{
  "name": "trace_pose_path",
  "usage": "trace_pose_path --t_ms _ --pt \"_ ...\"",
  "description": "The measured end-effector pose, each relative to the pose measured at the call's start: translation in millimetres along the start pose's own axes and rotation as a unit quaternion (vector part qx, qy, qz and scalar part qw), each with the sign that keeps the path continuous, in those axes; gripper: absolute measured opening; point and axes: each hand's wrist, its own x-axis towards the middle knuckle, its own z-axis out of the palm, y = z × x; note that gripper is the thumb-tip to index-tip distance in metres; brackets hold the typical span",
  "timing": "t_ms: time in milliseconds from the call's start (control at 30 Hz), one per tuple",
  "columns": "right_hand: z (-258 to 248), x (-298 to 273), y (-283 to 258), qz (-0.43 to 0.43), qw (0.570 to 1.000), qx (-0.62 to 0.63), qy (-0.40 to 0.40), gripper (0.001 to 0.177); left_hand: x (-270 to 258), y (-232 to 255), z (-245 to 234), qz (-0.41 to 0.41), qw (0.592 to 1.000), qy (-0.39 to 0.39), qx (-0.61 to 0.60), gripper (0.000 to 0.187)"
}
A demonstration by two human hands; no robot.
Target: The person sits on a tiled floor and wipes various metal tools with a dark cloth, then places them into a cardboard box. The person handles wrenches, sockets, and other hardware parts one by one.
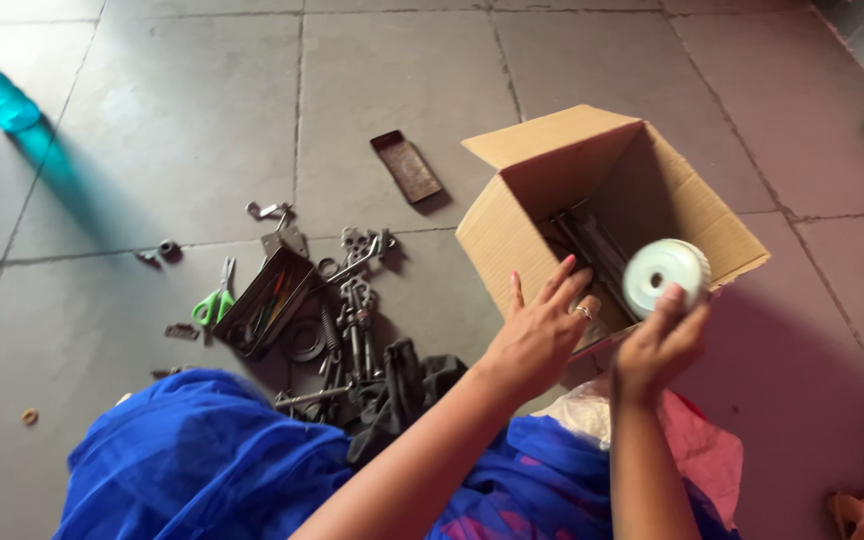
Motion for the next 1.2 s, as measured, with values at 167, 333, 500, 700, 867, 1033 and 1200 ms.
trace_pose_path --t_ms 167,333,500,700,867,1033,1200 --pt "-8 5 5 0.015 0.997 0.059 0.054 0.038 10 -9 17 0.014 0.998 -0.024 0.063 0.043" --pt "-20 11 0 0.009 0.992 0.106 0.061 0.040 -2 -37 3 0.023 0.996 0.027 0.085 0.039" --pt "-28 22 -17 0.082 0.995 -0.036 -0.037 0.036 -23 -56 -21 0.029 0.988 0.032 0.149 0.031" --pt "-11 43 -21 0.046 0.912 -0.191 -0.361 0.030 -31 -56 -20 0.035 0.997 0.067 -0.012 0.050" --pt "61 73 44 -0.051 0.804 -0.227 -0.547 0.032 -34 -67 -11 0.048 0.991 0.110 -0.063 0.050" --pt "179 59 137 -0.123 0.641 -0.315 -0.689 0.033 -38 -72 -3 0.051 0.990 0.113 -0.063 0.048" --pt "224 31 190 -0.114 0.670 -0.247 -0.691 0.036 -42 -76 -1 0.038 0.993 0.103 -0.039 0.040"
